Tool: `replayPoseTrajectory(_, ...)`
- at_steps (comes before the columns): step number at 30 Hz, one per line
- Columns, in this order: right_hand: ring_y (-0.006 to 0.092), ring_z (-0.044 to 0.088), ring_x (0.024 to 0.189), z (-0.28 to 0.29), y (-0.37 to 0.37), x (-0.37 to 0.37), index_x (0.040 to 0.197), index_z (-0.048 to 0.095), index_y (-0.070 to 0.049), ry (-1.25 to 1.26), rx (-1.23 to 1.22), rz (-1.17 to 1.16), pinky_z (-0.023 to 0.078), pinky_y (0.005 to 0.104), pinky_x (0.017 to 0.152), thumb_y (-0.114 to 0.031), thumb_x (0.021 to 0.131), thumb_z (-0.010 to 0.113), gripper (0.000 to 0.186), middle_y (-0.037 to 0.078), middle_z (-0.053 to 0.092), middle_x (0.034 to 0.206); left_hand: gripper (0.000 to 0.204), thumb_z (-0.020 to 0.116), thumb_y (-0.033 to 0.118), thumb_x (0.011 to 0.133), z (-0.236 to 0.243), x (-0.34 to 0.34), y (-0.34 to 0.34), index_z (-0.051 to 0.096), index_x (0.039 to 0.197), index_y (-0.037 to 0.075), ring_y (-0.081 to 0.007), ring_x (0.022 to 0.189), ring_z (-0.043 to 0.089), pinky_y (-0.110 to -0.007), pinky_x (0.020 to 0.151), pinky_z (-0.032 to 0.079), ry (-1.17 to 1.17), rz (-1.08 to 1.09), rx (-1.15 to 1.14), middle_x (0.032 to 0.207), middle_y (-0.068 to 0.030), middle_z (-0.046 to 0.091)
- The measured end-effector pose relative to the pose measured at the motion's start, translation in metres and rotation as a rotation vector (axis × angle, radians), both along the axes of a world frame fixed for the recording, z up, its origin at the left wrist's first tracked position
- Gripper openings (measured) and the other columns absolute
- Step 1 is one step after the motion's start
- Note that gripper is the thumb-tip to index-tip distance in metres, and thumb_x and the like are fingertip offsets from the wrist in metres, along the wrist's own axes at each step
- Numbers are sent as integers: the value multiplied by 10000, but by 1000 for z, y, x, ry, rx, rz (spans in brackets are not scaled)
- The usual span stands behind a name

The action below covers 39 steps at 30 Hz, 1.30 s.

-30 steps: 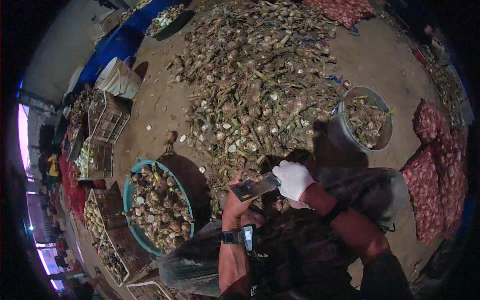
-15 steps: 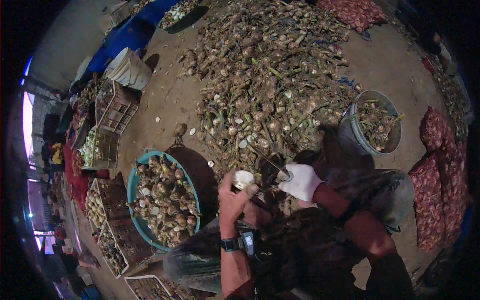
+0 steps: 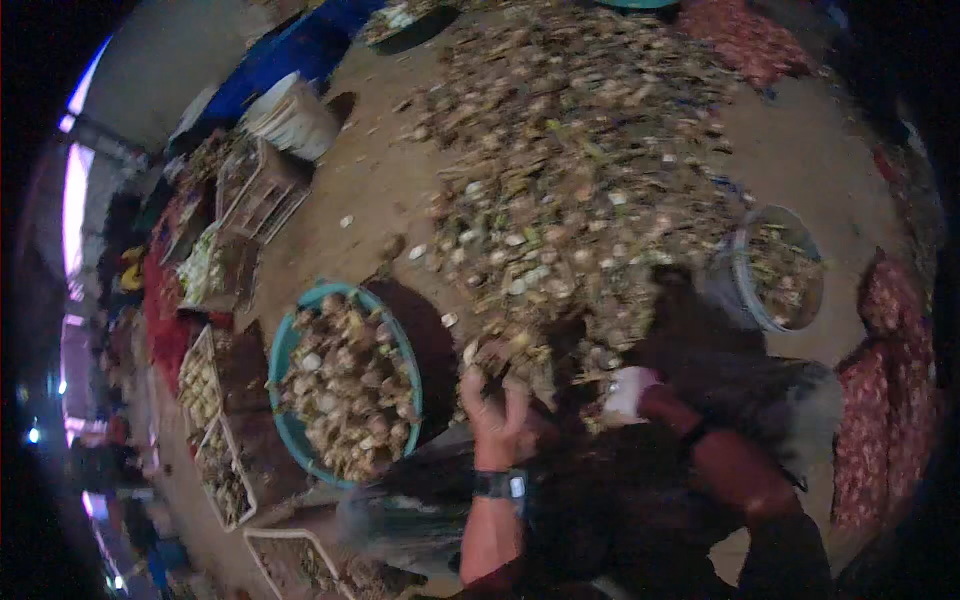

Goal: Using a cleaver to trim the stalks and roots off of harvested vegetables (possibly onions or similar bulbs) in a warehouse setting.

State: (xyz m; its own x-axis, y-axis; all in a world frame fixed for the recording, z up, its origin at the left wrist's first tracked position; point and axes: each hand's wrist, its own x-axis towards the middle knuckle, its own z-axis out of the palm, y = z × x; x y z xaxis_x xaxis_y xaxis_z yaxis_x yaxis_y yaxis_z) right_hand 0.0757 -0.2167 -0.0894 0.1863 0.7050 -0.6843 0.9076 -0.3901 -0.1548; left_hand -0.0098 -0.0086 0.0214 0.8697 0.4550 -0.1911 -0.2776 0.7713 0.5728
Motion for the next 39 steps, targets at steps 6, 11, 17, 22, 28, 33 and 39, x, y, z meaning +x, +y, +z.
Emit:
replayPoseTrajectory(6, 257, 625, 687, 60, 15, 4, 798, 634, -25, 426, 596, -1056, 484, 369, 651, -302, 662, 754, 331, 127, 655, 763, 372, 576, 402, 881, -26, -15, 66, 570, 1140, 136, -197, 910, 578, -313, 709, 516, 64, 351, -228, 1065, -52, 614)
replayPoseTrajectory(11, 223, 623, 684, 52, 12, 3, 836, 639, -28, 485, 681, -1154, 491, 337, 647, -235, 690, 753, 278, 110, 655, 773, 414, 516, 355, 923, -46, -46, 118, 554, 1143, 7, -224, 994, 576, -385, 910, 466, 444, 834, 851, 1194, -144, 589)
replayPoseTrajectory(17, 232, 604, 704, 87, 12, 27, 893, 655, -52, 343, 814, -1000, 476, 354, 658, -268, 736, 706, 272, 101, 635, 783, 433, 560, 229, 894, -35, -48, 138, 466, 1251, 2, -219, 1012, 580, -371, 881, 497, 51, 572, 6, 1110, -107, 586)
replayPoseTrajectory(22, 124, 548, 616, 131, 11, 43, 858, 627, -27, 446, 894, -1362, 457, 297, 589, -200, 742, 701, 221, 29, 576, 659, 319, 557, 277, 896, -95, 4, 78, 583, 1112, 44, -219, 868, 580, -347, 796, 462, 637, 49, 738, 1011, -74, 623)
replayPoseTrajectory(28, 167, 585, 671, 132, -1, 51, 874, 624, -24, 431, 922, -1517, 467, 314, 664, -288, 713, 725, 326, 51, 624, 711, 275, 587, 170, 833, -160, 45, -1, 585, 1016, -36, -322, 707, 586, -395, 666, 466, 827, -431, 1212, 810, -195, 629)
replayPoseTrajectory(33, 176, 597, 675, 118, -8, 55, 900, 624, -21, 367, 916, -1558, 473, 319, 670, -282, 719, 713, 330, 79, 630, 725, 252, 584, 165, 815, -191, 84, -15, 589, 998, -8, -422, 773, 608, -461, 683, 475, 536, -110, 1512, 813, -229, 633)
replayPoseTrajectory(39, 272, 639, 781, 129, 3, 58, 922, 631, -35, 351, 910, -1533, 487, 360, 727, -292, 733, 688, 324, 134, 650, 803, 401, 701, 277, 730, -229, 95, 10, 568, 1026, 41, -404, 764, 620, -465, 679, 494, 587, -349, 1768, 803, -186, 643)
